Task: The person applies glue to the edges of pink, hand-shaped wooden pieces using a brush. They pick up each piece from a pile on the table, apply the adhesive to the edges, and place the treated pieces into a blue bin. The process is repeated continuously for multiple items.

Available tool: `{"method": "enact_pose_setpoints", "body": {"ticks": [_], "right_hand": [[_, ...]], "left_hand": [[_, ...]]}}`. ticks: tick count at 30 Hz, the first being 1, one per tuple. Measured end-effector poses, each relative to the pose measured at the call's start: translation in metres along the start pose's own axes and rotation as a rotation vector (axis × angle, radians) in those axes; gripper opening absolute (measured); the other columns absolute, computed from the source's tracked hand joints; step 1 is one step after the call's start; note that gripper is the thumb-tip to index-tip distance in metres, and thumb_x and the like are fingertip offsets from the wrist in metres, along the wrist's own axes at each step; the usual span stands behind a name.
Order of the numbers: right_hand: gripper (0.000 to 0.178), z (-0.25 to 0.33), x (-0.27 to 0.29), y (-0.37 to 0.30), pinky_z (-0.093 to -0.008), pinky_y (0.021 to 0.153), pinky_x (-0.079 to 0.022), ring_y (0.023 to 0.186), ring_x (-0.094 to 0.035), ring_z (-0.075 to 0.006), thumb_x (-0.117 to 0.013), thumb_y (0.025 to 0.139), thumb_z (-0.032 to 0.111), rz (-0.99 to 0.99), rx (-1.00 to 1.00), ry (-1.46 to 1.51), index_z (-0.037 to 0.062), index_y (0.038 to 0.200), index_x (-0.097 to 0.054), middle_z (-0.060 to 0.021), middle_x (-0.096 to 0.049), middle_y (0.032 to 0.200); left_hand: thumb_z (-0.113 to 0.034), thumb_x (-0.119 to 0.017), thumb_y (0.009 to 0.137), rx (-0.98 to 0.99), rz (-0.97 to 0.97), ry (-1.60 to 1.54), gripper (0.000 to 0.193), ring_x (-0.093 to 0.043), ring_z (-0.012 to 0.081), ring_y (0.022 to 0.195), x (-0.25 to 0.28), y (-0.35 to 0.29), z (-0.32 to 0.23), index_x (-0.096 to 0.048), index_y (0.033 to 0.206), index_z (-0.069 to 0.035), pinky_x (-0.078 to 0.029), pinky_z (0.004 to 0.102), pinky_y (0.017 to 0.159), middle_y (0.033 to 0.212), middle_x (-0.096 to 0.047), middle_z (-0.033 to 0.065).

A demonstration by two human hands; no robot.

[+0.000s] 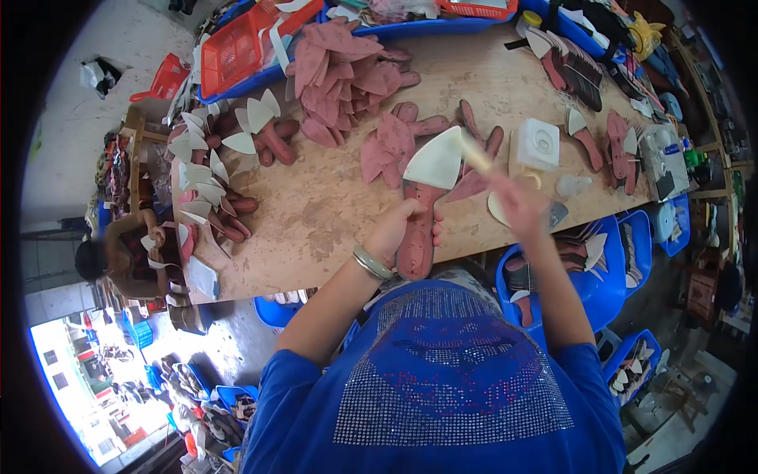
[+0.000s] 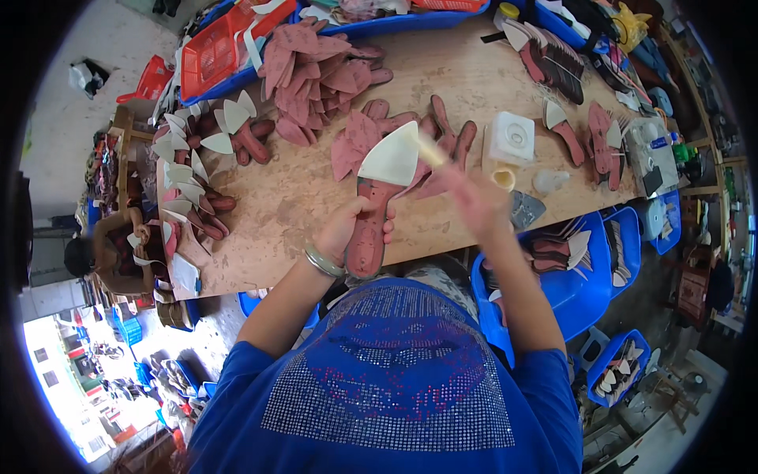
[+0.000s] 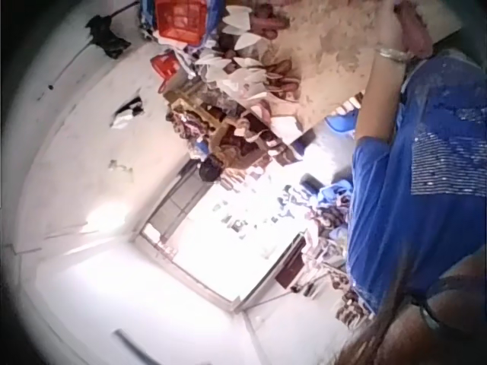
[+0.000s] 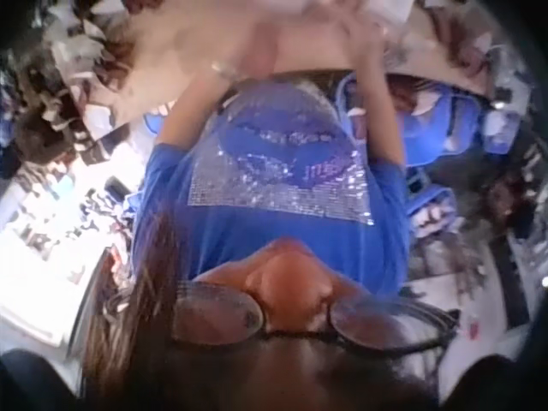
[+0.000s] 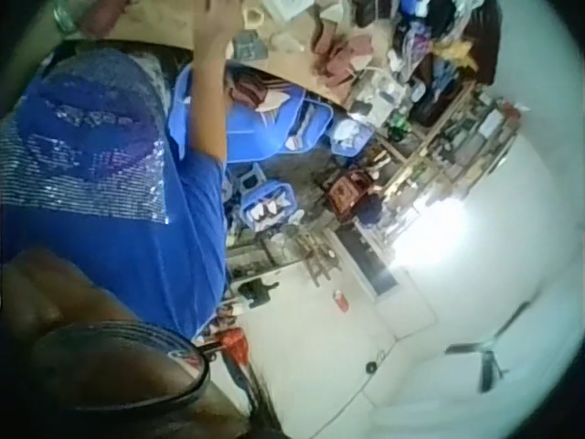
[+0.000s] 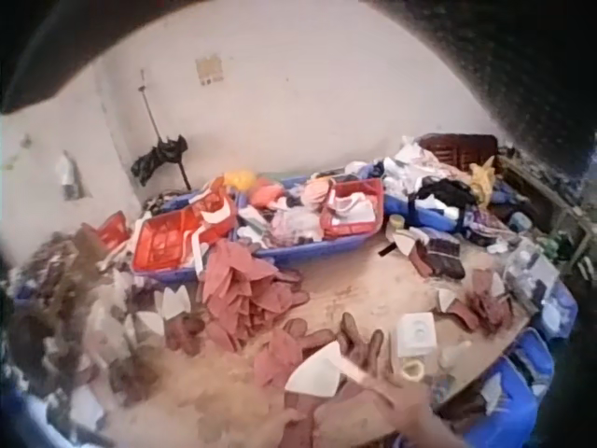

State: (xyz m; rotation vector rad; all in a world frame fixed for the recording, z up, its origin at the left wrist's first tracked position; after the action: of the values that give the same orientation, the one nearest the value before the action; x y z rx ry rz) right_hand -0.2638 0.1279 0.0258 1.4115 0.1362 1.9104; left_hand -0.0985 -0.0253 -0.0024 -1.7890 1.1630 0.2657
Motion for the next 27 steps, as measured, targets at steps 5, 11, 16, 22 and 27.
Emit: {"method": "enact_pose_setpoints", "body": {"ticks": [5, 11, 16, 22, 27], "right_hand": [[0.026, -0.004, 0.000, -0.004, -0.0375, 0.058, -0.049, 0.067, -0.062, -0.0268, -0.067, 0.085, 0.010, -0.029, -0.092, 0.062, 0.0185, 0.108, -0.072, -0.0096, -0.065, 0.081], [0.025, 0.017, 0.034, -0.003, -0.0363, 0.052, -0.046, 0.059, -0.059, -0.0254, -0.069, 0.083, 0.014, -0.105, -0.031, 0.051, 0.0154, 0.107, -0.070, -0.0091, -0.058, 0.070], [0.020, 0.032, 0.020, -0.009, -0.0362, 0.051, -0.045, 0.058, -0.058, -0.0245, -0.071, 0.083, 0.016, -0.077, 0.000, 0.020, 0.0165, 0.103, -0.072, -0.0074, -0.056, 0.066], [0.021, -0.001, 0.042, -0.017, -0.0353, 0.049, -0.045, 0.055, -0.056, -0.0229, -0.071, 0.082, 0.016, -0.095, -0.059, 0.033, 0.0176, 0.103, -0.073, -0.0056, -0.054, 0.065], [0.019, -0.006, 0.032, -0.026, -0.0354, 0.050, -0.044, 0.055, -0.056, -0.0252, -0.071, 0.083, 0.014, -0.035, -0.052, -0.060, 0.0138, 0.102, -0.073, -0.0081, -0.056, 0.067]], "left_hand": [[-0.024, -0.044, 0.091, 0.039, 0.038, 0.057, 0.028, -0.059, 0.0204, 0.067, -0.023, -0.005, 0.010, -0.058, 0.098, 0.000, -0.052, 0.0327, 0.067, 0.077, -0.060, 0.0092], [-0.024, -0.044, 0.091, -0.019, -0.013, 0.024, 0.030, -0.059, 0.0196, 0.068, -0.029, -0.003, 0.016, -0.056, 0.103, 0.001, -0.053, 0.0334, 0.066, 0.080, -0.060, 0.0102], [-0.022, -0.041, 0.090, -0.038, -0.062, 0.008, 0.030, -0.060, 0.0220, 0.066, -0.047, -0.008, 0.016, -0.056, 0.100, 0.002, -0.052, 0.0345, 0.064, 0.077, -0.060, 0.0111], [-0.023, -0.040, 0.090, -0.048, 0.010, -0.018, 0.031, -0.059, 0.0212, 0.069, -0.037, -0.010, 0.013, -0.054, 0.105, 0.001, -0.052, 0.0338, 0.066, 0.082, -0.060, 0.0109], [-0.021, -0.041, 0.091, -0.039, 0.057, -0.055, 0.034, -0.058, 0.0189, 0.073, -0.042, -0.012, 0.010, -0.049, 0.117, 0.001, -0.053, 0.0339, 0.066, 0.091, -0.058, 0.0101]]}}
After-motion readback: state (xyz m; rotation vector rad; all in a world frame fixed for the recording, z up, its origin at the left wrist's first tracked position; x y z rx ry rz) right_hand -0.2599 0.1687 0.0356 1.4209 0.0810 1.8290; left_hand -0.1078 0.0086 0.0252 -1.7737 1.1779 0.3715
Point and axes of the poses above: each hand's wrist, its own y-axis towards the middle knuckle, its own x-axis out of the back of the hand, z = x × y, the point moved 5 cm from there along y, towards the middle knuckle
